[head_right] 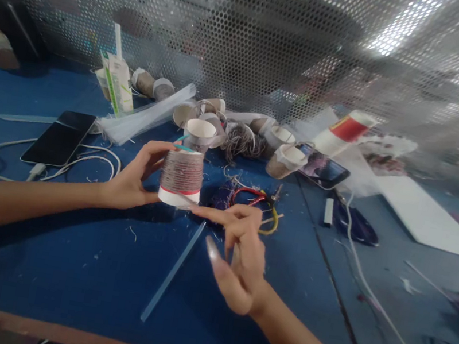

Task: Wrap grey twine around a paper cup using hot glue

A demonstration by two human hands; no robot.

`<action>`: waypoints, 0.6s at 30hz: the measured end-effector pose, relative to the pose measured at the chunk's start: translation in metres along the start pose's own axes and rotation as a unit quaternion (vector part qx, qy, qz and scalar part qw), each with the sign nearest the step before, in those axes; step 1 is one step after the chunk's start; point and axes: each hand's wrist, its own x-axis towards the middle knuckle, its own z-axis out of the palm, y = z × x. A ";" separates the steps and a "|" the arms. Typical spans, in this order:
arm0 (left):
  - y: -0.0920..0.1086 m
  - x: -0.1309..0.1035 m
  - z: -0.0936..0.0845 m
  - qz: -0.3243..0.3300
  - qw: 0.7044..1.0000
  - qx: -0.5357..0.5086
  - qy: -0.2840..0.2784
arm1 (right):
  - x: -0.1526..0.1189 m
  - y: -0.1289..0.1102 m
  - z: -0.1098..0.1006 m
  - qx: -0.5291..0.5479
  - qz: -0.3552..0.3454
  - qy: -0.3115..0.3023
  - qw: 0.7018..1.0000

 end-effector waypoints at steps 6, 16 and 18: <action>0.001 -0.001 0.000 0.011 1.000 -0.003 -0.014 | 0.007 -0.006 0.002 0.035 -0.045 -0.062 0.996; 0.001 -0.003 -0.001 -0.030 0.999 -0.008 -0.018 | 0.015 0.005 0.008 -0.006 -0.025 0.087 0.996; 0.000 -0.004 -0.001 -0.036 0.999 -0.017 -0.020 | 0.018 0.002 0.008 -0.091 -0.043 -0.007 0.995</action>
